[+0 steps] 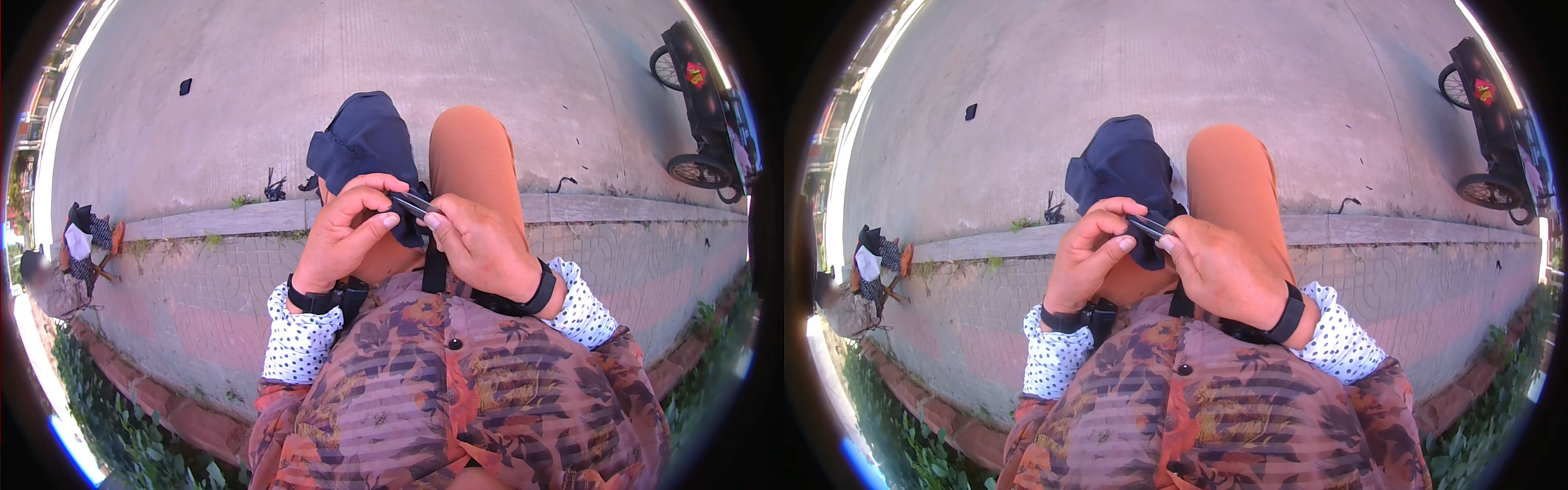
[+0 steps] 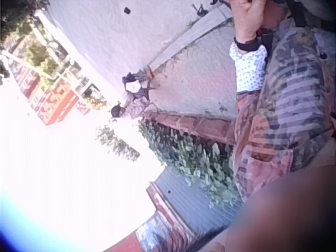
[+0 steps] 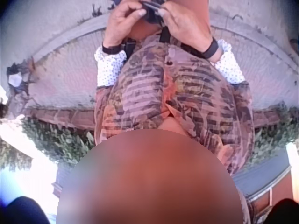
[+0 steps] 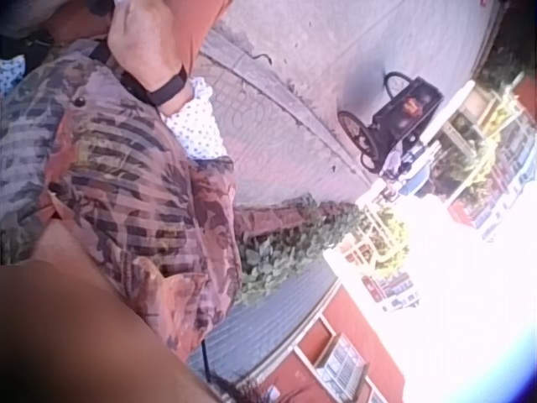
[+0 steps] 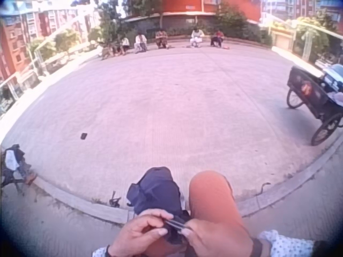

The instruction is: Using small snips to trim edges or threads on a dark blue fabric or leather piece.

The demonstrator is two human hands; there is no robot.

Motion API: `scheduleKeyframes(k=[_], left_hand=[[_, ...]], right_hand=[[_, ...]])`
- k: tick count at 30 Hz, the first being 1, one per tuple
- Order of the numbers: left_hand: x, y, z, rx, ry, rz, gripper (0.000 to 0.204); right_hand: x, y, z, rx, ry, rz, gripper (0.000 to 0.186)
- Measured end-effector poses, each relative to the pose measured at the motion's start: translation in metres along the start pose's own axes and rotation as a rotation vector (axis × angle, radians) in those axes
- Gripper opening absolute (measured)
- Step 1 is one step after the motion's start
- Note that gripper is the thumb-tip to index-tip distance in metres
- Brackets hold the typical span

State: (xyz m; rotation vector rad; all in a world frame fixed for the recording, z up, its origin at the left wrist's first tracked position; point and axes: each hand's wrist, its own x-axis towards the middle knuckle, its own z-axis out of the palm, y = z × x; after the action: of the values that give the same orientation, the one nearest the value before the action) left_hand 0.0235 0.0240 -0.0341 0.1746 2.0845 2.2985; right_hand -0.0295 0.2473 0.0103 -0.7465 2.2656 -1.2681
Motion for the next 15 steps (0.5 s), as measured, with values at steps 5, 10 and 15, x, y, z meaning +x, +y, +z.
scheduleKeyframes(k=[5, 10, 15], left_hand=[[-0.001, -0.005, -0.001, -0.066, 0.003, 0.027, 0.009], [-0.001, -0.006, 0.004, 0.031, -0.066, 0.009, 0.009], [-0.002, -0.007, 0.001, -0.088, -0.022, -0.021, 0.008]], right_hand=[[0.004, -0.005, 0.004, 0.059, 0.046, -0.018, 0.017], [0.025, -0.004, 0.005, 0.24, 0.184, -0.083, 0.017], [0.009, 0.003, -0.004, 0.26, 0.129, -0.004, 0.017]])
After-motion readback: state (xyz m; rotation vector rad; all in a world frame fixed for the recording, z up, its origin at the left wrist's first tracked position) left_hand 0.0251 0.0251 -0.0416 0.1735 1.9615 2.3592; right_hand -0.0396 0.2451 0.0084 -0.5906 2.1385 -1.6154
